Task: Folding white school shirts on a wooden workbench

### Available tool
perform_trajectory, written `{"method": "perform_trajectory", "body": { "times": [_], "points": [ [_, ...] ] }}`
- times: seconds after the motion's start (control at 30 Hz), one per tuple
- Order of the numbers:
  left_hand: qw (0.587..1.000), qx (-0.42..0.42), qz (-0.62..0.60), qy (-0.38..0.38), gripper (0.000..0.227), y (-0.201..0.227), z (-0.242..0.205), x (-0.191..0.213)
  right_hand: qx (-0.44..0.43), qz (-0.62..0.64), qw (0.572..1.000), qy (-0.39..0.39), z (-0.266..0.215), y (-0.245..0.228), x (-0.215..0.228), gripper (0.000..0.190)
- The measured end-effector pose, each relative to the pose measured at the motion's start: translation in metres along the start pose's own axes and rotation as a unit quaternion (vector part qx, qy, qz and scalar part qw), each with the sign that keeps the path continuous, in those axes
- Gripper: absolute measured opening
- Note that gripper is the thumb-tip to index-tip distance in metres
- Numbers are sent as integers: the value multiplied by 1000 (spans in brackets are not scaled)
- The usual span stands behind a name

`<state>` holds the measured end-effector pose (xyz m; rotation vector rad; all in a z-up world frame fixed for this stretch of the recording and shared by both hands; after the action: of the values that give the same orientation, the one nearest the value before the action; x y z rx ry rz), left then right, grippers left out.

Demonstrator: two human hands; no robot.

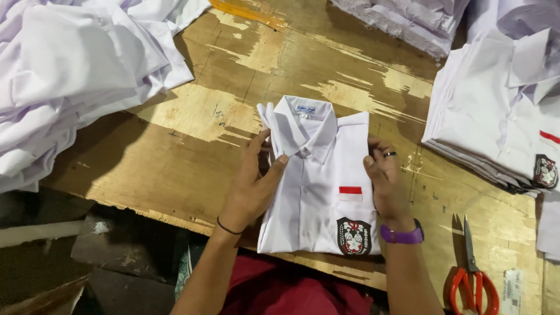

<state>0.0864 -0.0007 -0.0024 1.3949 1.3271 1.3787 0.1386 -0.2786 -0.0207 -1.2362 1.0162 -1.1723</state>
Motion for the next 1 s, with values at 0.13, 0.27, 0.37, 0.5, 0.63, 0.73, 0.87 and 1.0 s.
{"method": "perform_trajectory", "body": {
  "times": [0.13, 0.27, 0.37, 0.5, 0.63, 0.73, 0.87, 1.0],
  "points": [
    [997, -63, 46, -3, 80, 22, -6, -11, -44, -63, 997, -3, -6, -42, -36, 89],
    [990, -109, 74, -58, 86, 20, -12, -20, -35, -68, 997, -19, -10, -39, -36, 84],
    [995, -53, 58, -62, 87, 26, -20, 1, -89, -164, 982, 1, -17, -38, -16, 85],
    [995, -21, 93, 18, 94, 13, -27, 38, -179, -225, 957, 37, -34, -29, 7, 80],
    [965, -18, 236, 108, 69, 6, -32, 52, -167, -326, 929, 51, -45, -47, -5, 71],
    [917, -173, 329, 146, 68, 22, -41, 28, -90, -451, 887, 31, -43, -68, -24, 66],
    [876, -164, 443, 99, 65, 27, -33, -9, 71, -556, 826, -63, -39, -56, -45, 65],
    [856, -76, 512, 3, 77, 16, -19, -27, 115, -562, 816, -72, -9, -53, -50, 65]
  ]
}}
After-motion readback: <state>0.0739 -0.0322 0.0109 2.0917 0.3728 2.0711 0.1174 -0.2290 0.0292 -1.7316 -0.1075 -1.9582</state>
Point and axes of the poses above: each hand's wrist, its own z-axis towards the middle knuckle, its own x-axis out of the back of the hand, y = z × x, the point moved 6 cm from there along z, towards the middle knuckle, and after that the axes turned 5 degrees about x, right-handed, at the moved point
